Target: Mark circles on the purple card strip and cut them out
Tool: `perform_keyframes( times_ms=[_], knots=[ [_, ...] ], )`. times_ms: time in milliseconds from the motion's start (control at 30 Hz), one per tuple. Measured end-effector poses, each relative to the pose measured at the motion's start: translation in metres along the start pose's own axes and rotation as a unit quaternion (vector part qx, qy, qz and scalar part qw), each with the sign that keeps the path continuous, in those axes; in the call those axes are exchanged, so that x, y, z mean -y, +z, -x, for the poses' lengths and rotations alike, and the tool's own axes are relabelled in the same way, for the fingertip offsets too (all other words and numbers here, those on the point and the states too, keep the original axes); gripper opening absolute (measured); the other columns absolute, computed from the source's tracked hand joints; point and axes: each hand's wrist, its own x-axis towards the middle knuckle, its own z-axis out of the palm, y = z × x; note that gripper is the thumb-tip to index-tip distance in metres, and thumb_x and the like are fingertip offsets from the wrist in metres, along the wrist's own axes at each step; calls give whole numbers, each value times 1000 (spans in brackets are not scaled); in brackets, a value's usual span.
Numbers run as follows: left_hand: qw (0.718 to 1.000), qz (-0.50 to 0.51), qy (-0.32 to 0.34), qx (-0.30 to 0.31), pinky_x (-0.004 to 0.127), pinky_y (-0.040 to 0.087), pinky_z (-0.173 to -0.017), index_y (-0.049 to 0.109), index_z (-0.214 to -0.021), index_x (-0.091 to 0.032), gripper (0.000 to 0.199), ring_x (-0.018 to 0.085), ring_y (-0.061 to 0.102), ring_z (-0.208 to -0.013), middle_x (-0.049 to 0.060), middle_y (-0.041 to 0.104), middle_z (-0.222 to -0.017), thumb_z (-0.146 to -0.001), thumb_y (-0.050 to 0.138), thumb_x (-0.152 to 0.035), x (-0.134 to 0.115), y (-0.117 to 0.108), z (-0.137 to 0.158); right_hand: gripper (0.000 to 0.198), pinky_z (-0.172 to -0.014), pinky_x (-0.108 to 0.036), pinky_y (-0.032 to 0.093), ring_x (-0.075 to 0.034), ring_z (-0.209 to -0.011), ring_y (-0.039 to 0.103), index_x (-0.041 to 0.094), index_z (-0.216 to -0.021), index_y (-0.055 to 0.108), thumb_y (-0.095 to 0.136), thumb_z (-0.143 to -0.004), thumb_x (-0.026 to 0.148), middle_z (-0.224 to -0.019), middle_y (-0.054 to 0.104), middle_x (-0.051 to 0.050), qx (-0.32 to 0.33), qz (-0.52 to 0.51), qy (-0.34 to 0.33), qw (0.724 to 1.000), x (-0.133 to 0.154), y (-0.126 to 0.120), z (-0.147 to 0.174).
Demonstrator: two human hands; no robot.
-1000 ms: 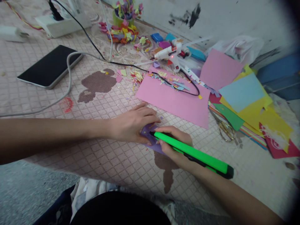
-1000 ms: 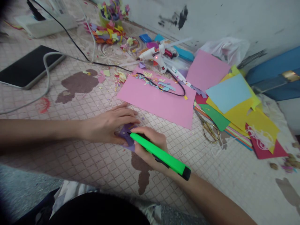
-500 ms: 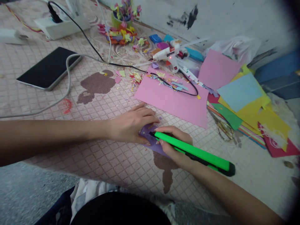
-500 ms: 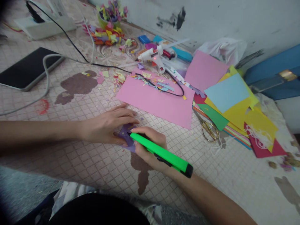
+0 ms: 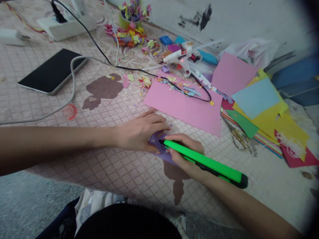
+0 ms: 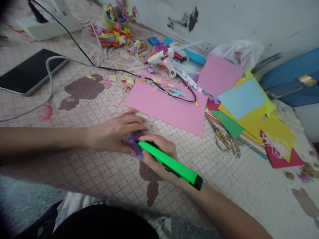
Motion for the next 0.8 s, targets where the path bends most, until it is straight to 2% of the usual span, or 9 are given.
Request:
perform_keyframes(
  times_ms=[367,633,700,800],
  knots=[
    [1000,-1,1,2,47,33,-107,57,-116,-14,54,27,58,-109,13,64,-113,-74,76,-43,0,0,0,25,-73,-27,55,-13,-76,67,23,-103,67,61,-80,13,-92,72,1,3,8,-8,1000,6,3,-5],
    [1000,13,-1,4,46,35,-106,57,-117,-17,55,26,59,-108,11,65,-112,-73,77,-43,0,-1,0,20,-66,-26,56,-13,-72,67,23,-103,66,59,-84,17,-89,73,-1,-24,-26,18,999,11,-2,-4],
    [1000,12,-1,4,47,35,-107,57,-117,-16,57,27,59,-109,11,65,-112,-73,78,-45,1,-1,0,22,-69,-27,57,-14,-76,68,23,-104,66,59,-84,17,-92,73,-1,-30,-13,0,999,10,-5,-5],
    [1000,5,-2,-6,49,33,-109,56,-119,-14,62,28,58,-112,14,63,-116,-72,78,-48,1,0,1,30,-81,-32,56,-18,-92,68,26,-113,64,60,-85,16,-104,71,-3,-28,48,-71,996,1,-11,-6]
  ],
)
